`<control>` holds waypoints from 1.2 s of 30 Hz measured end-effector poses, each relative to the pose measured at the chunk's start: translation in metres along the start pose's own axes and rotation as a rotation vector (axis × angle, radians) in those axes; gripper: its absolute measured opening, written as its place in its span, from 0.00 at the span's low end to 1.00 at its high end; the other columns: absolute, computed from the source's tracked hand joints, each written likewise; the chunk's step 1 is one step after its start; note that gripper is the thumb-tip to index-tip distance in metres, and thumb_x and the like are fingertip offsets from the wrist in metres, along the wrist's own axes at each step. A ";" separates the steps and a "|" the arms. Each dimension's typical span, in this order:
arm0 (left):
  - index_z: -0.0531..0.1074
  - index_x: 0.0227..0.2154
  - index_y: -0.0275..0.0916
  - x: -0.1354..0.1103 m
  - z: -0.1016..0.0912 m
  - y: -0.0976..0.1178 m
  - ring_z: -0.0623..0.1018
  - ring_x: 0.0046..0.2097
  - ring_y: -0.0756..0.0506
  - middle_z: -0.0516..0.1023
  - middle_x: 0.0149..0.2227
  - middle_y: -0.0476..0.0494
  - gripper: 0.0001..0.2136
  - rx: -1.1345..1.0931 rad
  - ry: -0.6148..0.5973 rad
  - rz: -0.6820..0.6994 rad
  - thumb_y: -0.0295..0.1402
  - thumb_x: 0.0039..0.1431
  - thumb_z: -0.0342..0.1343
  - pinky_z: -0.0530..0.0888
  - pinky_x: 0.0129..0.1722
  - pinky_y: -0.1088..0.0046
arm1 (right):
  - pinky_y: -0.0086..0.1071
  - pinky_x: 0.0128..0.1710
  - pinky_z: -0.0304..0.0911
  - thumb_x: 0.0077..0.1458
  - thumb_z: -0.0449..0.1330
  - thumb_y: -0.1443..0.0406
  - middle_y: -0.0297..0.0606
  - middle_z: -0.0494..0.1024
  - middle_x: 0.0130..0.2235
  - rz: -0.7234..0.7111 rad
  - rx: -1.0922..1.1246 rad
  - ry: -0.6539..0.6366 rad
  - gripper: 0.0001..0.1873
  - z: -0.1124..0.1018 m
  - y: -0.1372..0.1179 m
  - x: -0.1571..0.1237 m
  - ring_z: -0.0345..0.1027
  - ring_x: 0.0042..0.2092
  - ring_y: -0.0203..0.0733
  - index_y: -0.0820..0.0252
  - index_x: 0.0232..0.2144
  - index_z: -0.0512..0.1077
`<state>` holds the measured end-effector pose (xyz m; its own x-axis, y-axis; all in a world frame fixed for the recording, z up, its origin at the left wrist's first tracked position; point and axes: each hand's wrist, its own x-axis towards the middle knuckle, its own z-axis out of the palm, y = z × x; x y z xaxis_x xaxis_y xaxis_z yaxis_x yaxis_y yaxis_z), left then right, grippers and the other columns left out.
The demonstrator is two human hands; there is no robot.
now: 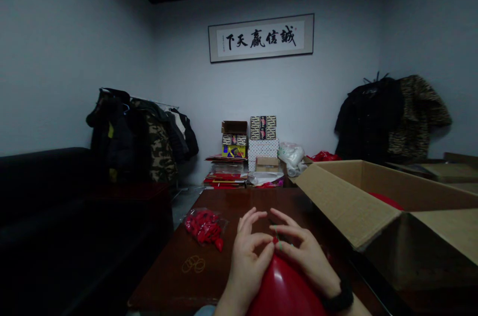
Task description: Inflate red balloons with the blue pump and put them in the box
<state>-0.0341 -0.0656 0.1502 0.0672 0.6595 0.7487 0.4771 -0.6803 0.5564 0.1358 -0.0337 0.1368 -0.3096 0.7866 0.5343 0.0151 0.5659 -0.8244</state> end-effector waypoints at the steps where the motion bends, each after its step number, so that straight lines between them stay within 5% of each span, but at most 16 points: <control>1: 0.79 0.27 0.44 -0.002 0.000 0.000 0.63 0.60 0.36 0.72 0.53 0.40 0.07 0.017 0.014 0.012 0.27 0.52 0.56 0.62 0.58 0.47 | 0.48 0.61 0.48 0.49 0.65 0.55 0.40 0.62 0.62 0.010 0.011 -0.001 0.16 0.001 0.001 -0.002 0.55 0.61 0.50 0.48 0.41 0.75; 20: 0.78 0.31 0.49 -0.019 0.002 -0.009 0.69 0.55 0.38 0.75 0.48 0.45 0.11 0.344 0.212 0.198 0.25 0.52 0.55 0.56 0.60 0.43 | 0.46 0.58 0.51 0.44 0.65 0.47 0.41 0.72 0.54 0.210 -0.129 -0.033 0.20 0.010 -0.014 -0.004 0.62 0.57 0.51 0.47 0.37 0.78; 26: 0.77 0.31 0.45 -0.019 0.004 -0.013 0.70 0.53 0.40 0.74 0.48 0.44 0.09 0.337 0.355 0.245 0.25 0.54 0.56 0.64 0.56 0.48 | 0.46 0.60 0.47 0.44 0.65 0.47 0.39 0.71 0.55 0.158 -0.258 -0.060 0.17 0.010 -0.016 -0.001 0.57 0.59 0.51 0.45 0.35 0.78; 36: 0.75 0.43 0.49 -0.015 -0.004 -0.009 0.68 0.55 0.41 0.77 0.50 0.46 0.18 0.419 0.284 0.488 0.22 0.52 0.56 0.59 0.58 0.50 | 0.43 0.58 0.49 0.46 0.66 0.53 0.41 0.73 0.53 0.185 0.113 -0.192 0.12 0.009 -0.035 0.008 0.60 0.58 0.51 0.53 0.28 0.79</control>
<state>-0.0429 -0.0705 0.1359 0.1552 0.1621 0.9745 0.7520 -0.6591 -0.0102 0.1242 -0.0492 0.1680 -0.4856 0.8068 0.3365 -0.0146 0.3773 -0.9260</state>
